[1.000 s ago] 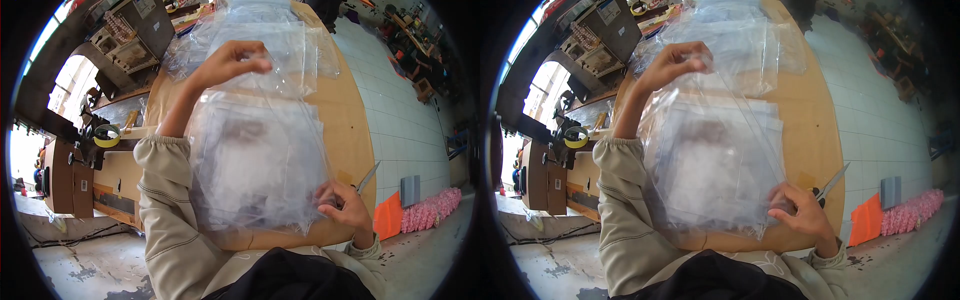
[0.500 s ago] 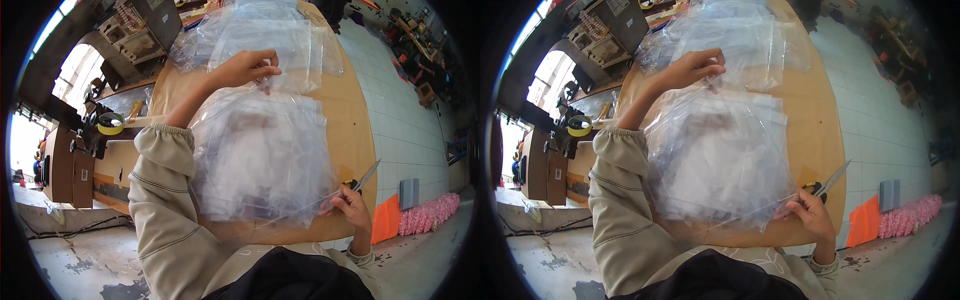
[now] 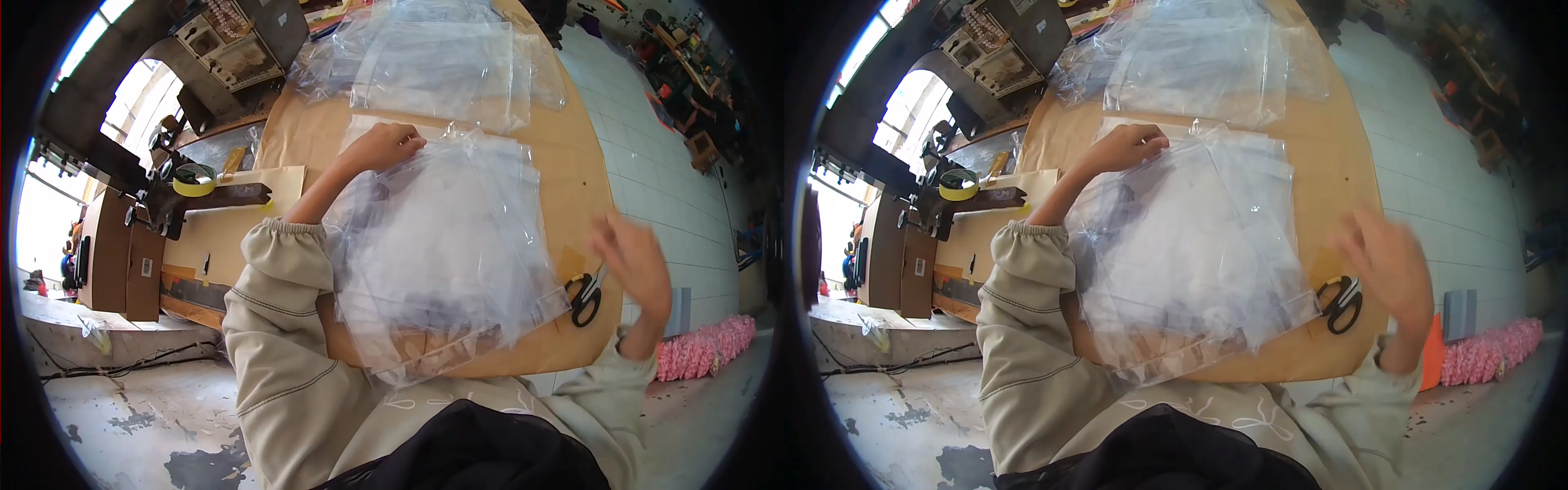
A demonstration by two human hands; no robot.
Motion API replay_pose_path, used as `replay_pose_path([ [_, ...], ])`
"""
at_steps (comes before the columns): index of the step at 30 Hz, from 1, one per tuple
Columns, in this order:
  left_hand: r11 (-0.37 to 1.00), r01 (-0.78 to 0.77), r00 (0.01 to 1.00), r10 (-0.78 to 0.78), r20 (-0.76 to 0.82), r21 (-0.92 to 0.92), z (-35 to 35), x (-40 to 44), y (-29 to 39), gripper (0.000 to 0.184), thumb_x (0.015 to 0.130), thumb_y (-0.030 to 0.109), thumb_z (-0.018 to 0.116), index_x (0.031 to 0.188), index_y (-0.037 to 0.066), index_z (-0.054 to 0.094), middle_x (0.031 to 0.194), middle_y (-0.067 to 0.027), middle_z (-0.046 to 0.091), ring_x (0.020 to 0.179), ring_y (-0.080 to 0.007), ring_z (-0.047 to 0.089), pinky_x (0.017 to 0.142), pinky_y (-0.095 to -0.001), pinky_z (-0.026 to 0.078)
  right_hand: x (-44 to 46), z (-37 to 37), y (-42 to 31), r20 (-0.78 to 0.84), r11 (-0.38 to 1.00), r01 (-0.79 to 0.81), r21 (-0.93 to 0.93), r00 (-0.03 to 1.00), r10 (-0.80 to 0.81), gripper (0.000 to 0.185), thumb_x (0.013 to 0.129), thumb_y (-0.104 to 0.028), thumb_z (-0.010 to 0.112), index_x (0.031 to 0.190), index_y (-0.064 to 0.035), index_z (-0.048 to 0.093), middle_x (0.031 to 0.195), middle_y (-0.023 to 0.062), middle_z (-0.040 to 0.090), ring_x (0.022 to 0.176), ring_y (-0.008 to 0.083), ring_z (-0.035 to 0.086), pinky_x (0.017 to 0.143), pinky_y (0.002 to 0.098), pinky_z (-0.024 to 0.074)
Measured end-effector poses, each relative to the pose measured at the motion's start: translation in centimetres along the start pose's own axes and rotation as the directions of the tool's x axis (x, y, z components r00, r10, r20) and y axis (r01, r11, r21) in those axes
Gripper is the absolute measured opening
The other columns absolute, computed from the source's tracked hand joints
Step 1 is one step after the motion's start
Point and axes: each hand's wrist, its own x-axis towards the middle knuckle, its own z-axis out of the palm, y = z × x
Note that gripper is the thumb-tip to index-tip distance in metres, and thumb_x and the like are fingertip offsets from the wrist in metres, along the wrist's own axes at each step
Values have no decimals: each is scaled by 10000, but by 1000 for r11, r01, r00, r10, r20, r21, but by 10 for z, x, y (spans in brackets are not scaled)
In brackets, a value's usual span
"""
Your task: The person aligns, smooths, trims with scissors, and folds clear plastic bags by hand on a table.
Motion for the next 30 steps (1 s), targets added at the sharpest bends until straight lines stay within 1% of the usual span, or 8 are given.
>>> replay_pose_path([
  [1,1000,12,1000,-12,-10,27,2,-1,2,303,934,279,501,982,19,649,871,-150,675,816,-266,645,755,-358,484,29,-2,-11,-106,981,190,45,977,-184,227,875,-220,590,910,3,568,750,180,613,681,342,603,612,379,457],
  [4,997,32,997,-27,-66,66,8,-2,5,318,930,293,503,974,16,652,878,-172,669,821,-296,640,749,-378,480,130,27,-44,-112,869,467,164,884,-454,195,887,-191,537,881,-5,597,745,164,587,711,338,562,664,360,449],
  [5,998,26,995,-21,-99,51,15,-3,2,320,927,297,504,974,16,651,883,-178,667,828,-306,639,749,-385,479,166,59,-43,-251,749,609,261,792,-557,207,877,-202,540,909,-19,630,778,155,619,724,335,576,671,371,455],
  [8,999,40,976,-33,-213,26,24,-12,6,300,917,282,515,977,21,648,898,-193,646,847,-334,621,753,-409,468,232,130,-33,-112,825,521,219,853,-510,221,858,-215,578,892,-17,671,794,147,647,726,290,602,672,348,463],
  [13,999,49,959,-52,-278,-16,30,-20,10,279,920,283,521,963,35,641,886,-161,612,828,-333,598,747,-412,457,229,132,-36,121,908,288,303,934,-336,208,844,-198,600,854,-9,686,726,106,649,681,168,599,640,298,459],
  [19,997,70,935,-57,-351,22,33,-21,9,258,918,288,534,970,54,629,879,-139,597,827,-325,588,741,-410,451,233,135,-41,87,865,163,474,969,-231,211,844,-187,591,809,3,674,688,63,641,630,126,565,612,284,446],
  [27,968,43,862,89,-500,247,41,-21,-2,221,896,256,578,975,52,547,872,-110,603,806,-272,594,713,-395,420,234,142,-42,-4,880,142,453,988,-158,224,878,-178,562,811,23,632,681,74,624,636,134,567,609,284,443],
  [30,984,69,883,17,-470,164,40,-22,1,221,899,225,579,992,47,488,851,-94,613,810,-275,595,718,-403,417,235,155,-40,-101,884,191,427,981,-163,224,899,-176,543,819,24,602,704,106,631,637,190,587,620,316,453],
])
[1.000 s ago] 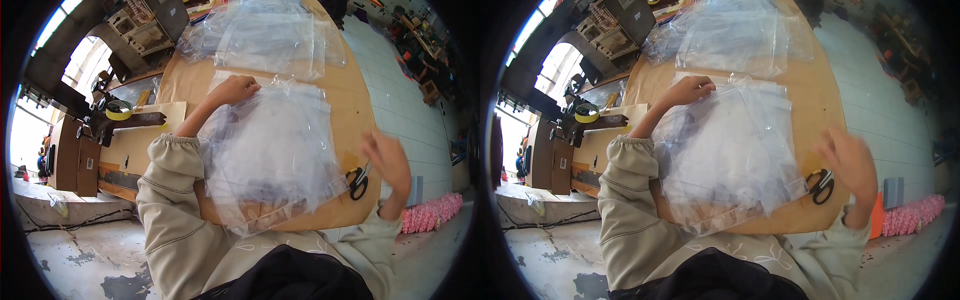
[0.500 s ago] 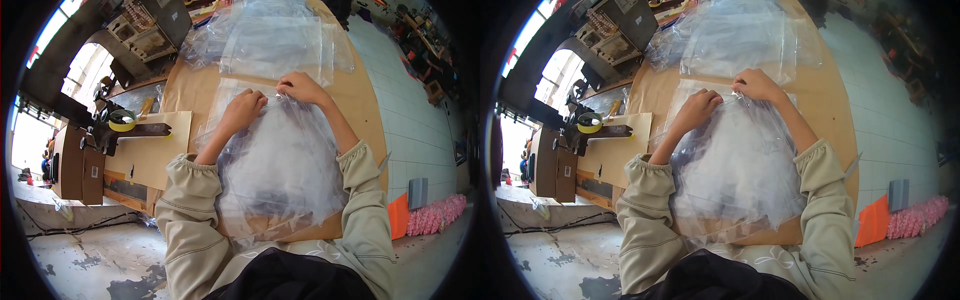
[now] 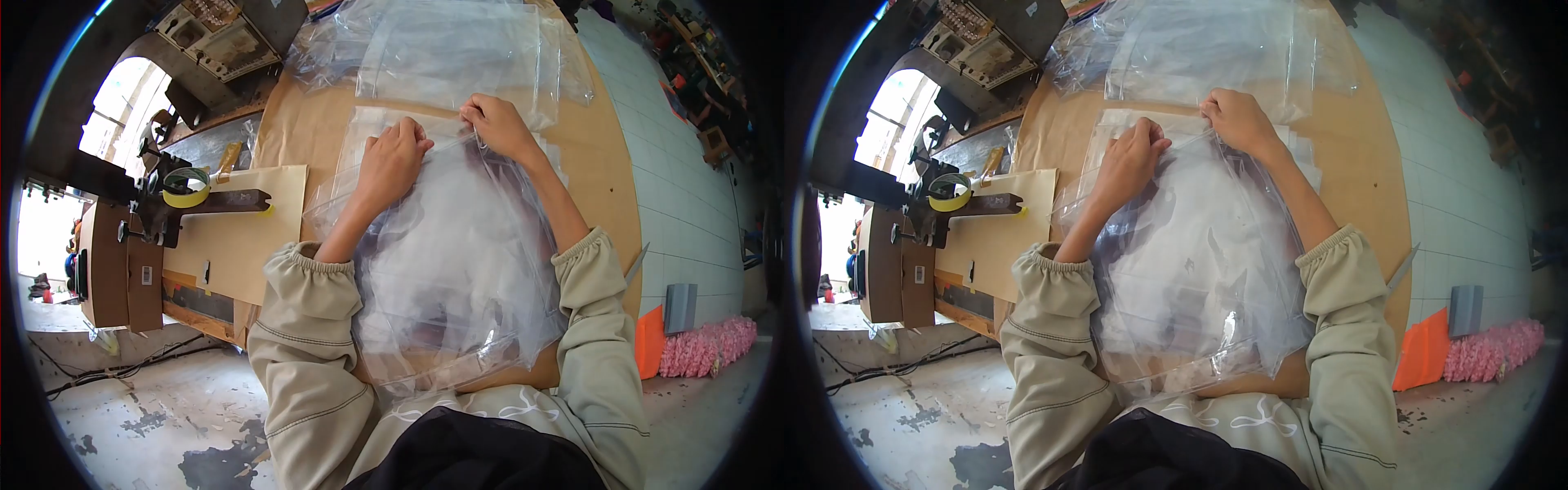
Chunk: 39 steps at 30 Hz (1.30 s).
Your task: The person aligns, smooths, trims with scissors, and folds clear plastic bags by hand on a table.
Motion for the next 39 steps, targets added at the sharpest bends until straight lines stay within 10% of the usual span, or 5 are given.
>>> replay_pose_path([
  [13,915,23,997,6,-71,403,-11,-10,20,347,904,213,545,1201,58,453,1039,-157,532,942,-277,522,800,-414,361,-14,18,7,-446,908,378,-181,791,-419,131,931,-130,493,902,-10,537,776,136,597,765,327,583,633,418,479],
  [16,918,-38,993,78,-85,396,-16,-15,25,455,907,214,523,1313,46,407,1234,-191,444,1110,-296,461,905,-455,332,-19,-11,4,-427,997,64,54,904,-34,101,912,-98,511,890,-8,550,856,144,588,848,326,567,684,403,473],
  [24,928,-333,921,283,267,165,-9,-40,43,520,932,327,439,1425,188,348,1534,-160,137,1402,-402,112,1034,-686,104,-85,-6,1,-219,874,364,-322,869,-443,350,811,-63,621,1145,-12,529,1110,151,532,1053,328,516,873,389,439],
  [30,929,-300,930,236,283,214,-7,-43,41,486,921,410,416,1400,335,391,1532,-199,83,1387,-479,43,914,-805,42,-72,-21,8,-109,960,-58,273,990,91,336,812,-93,673,1114,9,565,975,95,628,886,192,607,796,304,480],
  [39,936,-289,938,235,255,202,-8,-41,44,466,918,388,422,1381,342,423,1525,-228,66,1398,-453,51,924,-794,13,-45,-16,15,59,735,-173,656,982,179,165,875,-77,624,1011,10,593,951,40,611,881,104,583,803,236,472],
])
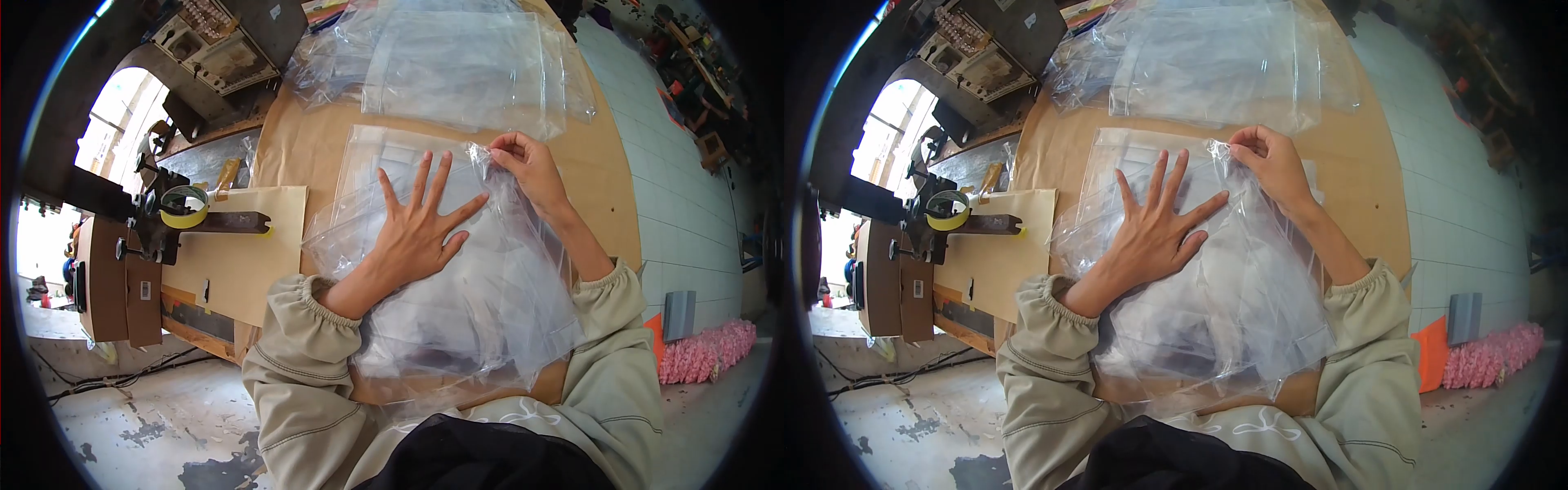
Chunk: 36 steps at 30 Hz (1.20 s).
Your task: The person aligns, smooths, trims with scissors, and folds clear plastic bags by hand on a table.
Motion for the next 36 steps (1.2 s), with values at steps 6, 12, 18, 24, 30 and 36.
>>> replay_pose_path([
  [6,1000,-18,1000,18,9,-15,0,2,0,469,913,369,440,1380,330,422,1520,-228,84,1402,-428,82,933,-788,17,-8,13,-6,11,921,190,-340,980,-198,150,896,-86,573,1018,-5,607,916,52,640,865,131,611,802,273,488],
  [12,979,98,993,-85,82,-176,-15,8,-6,544,890,273,510,1405,230,339,1481,-234,185,1373,-443,175,963,-759,108,0,-12,6,198,934,162,-319,975,-101,212,883,-105,576,1068,-24,641,1014,91,644,979,166,606,842,298,483],
  [18,980,21,998,-33,-57,-200,-21,64,-42,395,825,32,526,1207,118,474,1215,-144,521,1102,-361,531,888,-508,420,-17,11,-7,299,742,490,-457,871,-391,220,821,-95,648,1029,-26,638,1151,109,571,1138,221,524,876,321,489],
  [24,801,-48,949,-149,-276,-597,-16,67,-48,73,781,-38,544,815,27,546,1018,-99,607,984,-291,598,806,-373,475,-16,22,-8,47,996,21,82,999,-25,267,881,-177,648,1060,2,563,1012,65,559,896,143,586,735,259,489],
  [30,666,-283,906,-51,-421,-690,-32,66,-52,118,736,-92,540,764,20,519,1028,-109,568,965,-241,598,793,-329,482,-19,25,-25,213,968,-134,211,973,88,159,881,-174,658,906,-56,554,736,-23,549,599,28,472,505,181,368],
  [36,609,-319,932,64,-356,-726,-44,68,-57,110,747,-91,518,748,14,485,1078,-121,568,982,-240,586,796,-318,486,-24,19,-37,222,949,-119,293,974,53,178,878,-200,665,853,-78,538,720,-27,541,585,23,444,503,172,342],
])
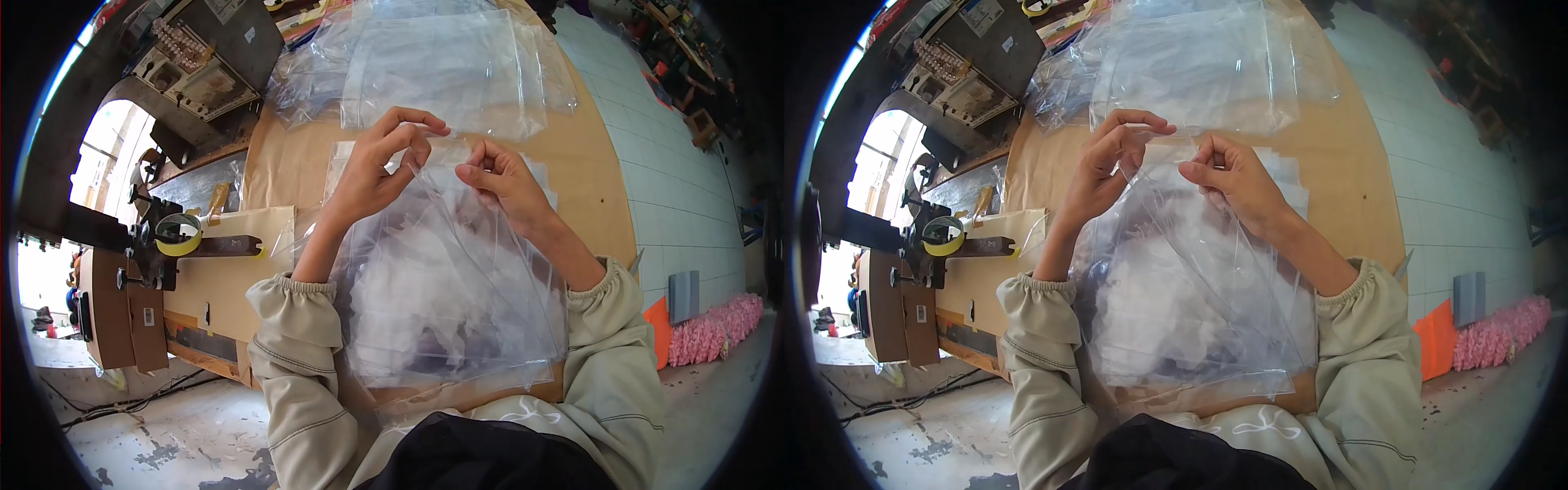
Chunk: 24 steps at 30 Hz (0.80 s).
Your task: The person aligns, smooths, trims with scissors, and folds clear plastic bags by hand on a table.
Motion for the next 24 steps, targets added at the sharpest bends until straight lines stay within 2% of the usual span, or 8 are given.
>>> replay_pose_path([
  [2,999,-25,999,24,-26,-48,4,-1,-4,107,751,-92,511,750,11,482,1081,-126,563,975,-240,584,780,-317,486,0,2,-1,-28,999,10,33,1000,-10,185,881,-214,661,884,-66,551,722,-22,546,608,39,466,539,182,369],
  [6,998,-43,999,44,-22,33,3,1,0,98,759,-95,499,776,2,497,1093,-129,547,898,-224,590,738,-324,485,7,15,-3,-107,991,120,56,988,-113,225,894,-221,642,996,-24,601,730,-7,561,658,68,504,613,211,410],
  [10,995,0,1000,-2,20,99,3,4,14,85,779,-78,515,767,2,486,1077,-117,569,853,-206,600,717,-299,485,14,2,3,-39,989,148,-18,988,-149,236,905,-195,622,1047,-7,637,740,1,574,661,66,511,624,218,416],
  [13,994,-36,999,33,34,104,5,6,11,103,759,-86,519,755,8,477,1050,-97,592,818,-189,592,683,-278,476,12,6,3,-169,986,86,-143,979,-110,183,910,-175,611,969,-6,651,737,-1,576,636,61,502,607,216,416],
  [16,986,-59,996,49,68,158,3,8,14,139,717,-120,498,769,9,493,1004,-83,597,772,-183,575,639,-271,462,14,3,5,-167,971,133,-196,972,-167,155,915,-154,600,950,-8,638,723,-3,572,612,56,496,583,216,414],
  [17,981,-60,996,45,82,185,2,9,15,159,703,-132,489,776,9,501,985,-79,597,757,-183,569,626,-270,458,16,2,7,-132,973,174,-149,972,-194,157,913,-159,604,950,-10,634,720,-3,571,611,55,497,577,217,413],
  [19,972,-16,994,-10,109,236,3,10,15,139,717,-72,513,825,15,524,941,-84,565,813,-213,544,645,-294,454,21,0,11,-64,966,252,-53,965,-256,163,910,-170,610,951,-13,624,714,-2,569,610,54,498,565,218,411],
  [24,984,91,964,-125,235,151,-2,20,18,161,731,95,578,880,35,559,918,-73,531,879,-215,516,683,-308,433,19,-2,9,-57,974,150,-169,985,-161,163,909,-178,612,965,-31,570,727,9,585,633,57,518,567,224,414],
])
